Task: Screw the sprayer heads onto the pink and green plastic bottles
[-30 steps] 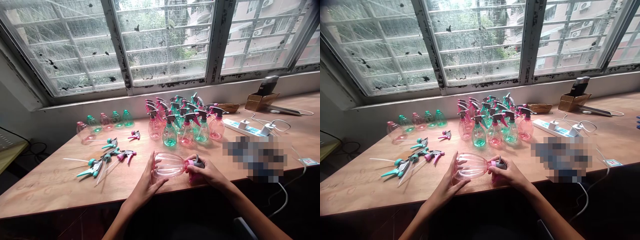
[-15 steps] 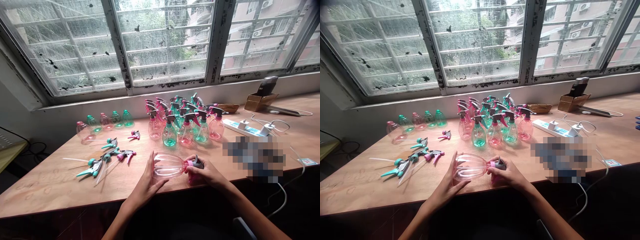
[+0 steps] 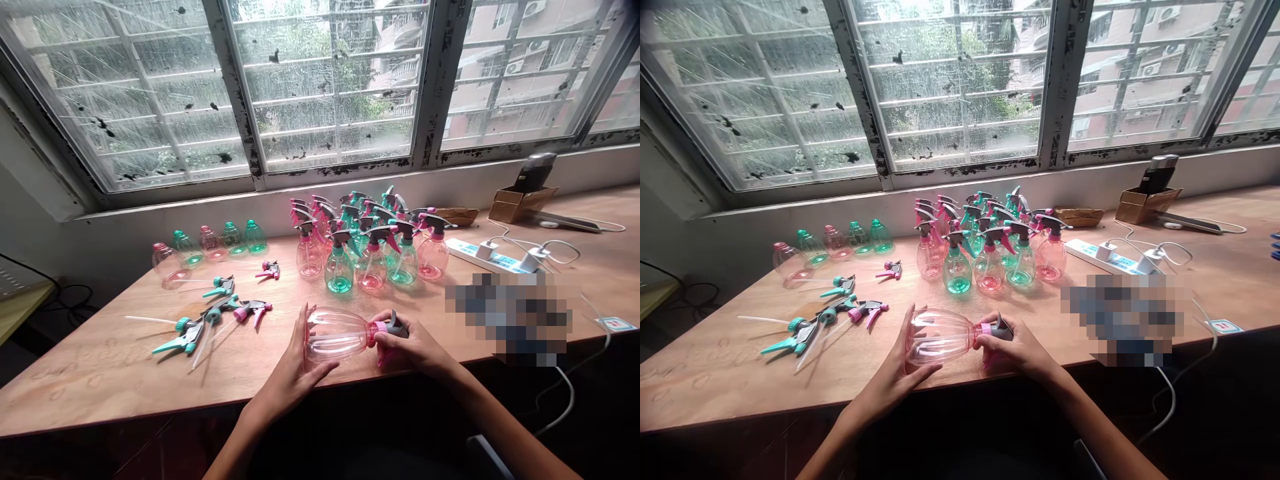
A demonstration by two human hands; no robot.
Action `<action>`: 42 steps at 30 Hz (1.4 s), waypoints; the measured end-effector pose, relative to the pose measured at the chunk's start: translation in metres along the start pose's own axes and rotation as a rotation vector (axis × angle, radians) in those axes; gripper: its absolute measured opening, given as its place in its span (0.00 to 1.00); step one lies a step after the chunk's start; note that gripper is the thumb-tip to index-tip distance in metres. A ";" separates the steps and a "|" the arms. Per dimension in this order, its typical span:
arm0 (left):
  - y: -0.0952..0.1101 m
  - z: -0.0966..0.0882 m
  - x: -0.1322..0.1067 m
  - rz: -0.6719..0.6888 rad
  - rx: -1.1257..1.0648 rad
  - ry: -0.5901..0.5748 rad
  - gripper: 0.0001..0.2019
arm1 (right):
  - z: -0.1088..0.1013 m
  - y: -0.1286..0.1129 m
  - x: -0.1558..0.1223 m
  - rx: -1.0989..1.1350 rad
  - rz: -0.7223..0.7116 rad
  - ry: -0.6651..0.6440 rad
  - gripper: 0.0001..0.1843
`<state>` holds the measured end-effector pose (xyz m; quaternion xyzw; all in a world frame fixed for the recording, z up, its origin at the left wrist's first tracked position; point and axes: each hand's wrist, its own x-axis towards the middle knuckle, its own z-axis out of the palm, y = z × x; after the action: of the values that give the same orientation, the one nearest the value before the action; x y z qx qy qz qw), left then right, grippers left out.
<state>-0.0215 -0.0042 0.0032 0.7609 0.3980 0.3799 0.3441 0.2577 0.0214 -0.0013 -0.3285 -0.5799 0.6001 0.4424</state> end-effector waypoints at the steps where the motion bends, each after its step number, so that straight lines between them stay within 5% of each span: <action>1: -0.003 0.000 0.000 0.013 -0.003 0.001 0.50 | 0.000 0.000 0.000 0.003 0.004 -0.002 0.23; 8: -0.001 0.002 -0.001 -0.029 -0.049 -0.020 0.57 | 0.000 -0.001 -0.001 -0.008 0.001 -0.006 0.22; 22: -0.011 0.000 0.001 0.026 -0.035 0.006 0.47 | -0.001 0.002 -0.001 -0.045 -0.012 -0.008 0.21; 28: -0.003 0.001 0.000 -0.015 -0.061 -0.001 0.58 | -0.002 0.002 0.000 -0.044 -0.005 -0.013 0.21; 33: 0.007 0.001 -0.002 -0.054 -0.102 -0.018 0.53 | -0.002 0.003 0.001 -0.052 -0.016 -0.004 0.21; 42: -0.004 0.002 -0.001 0.038 0.011 0.008 0.55 | -0.004 0.004 0.000 -0.061 -0.008 -0.022 0.22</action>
<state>-0.0220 -0.0032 -0.0015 0.7688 0.3869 0.3870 0.3308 0.2604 0.0235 -0.0055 -0.3331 -0.6040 0.5840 0.4280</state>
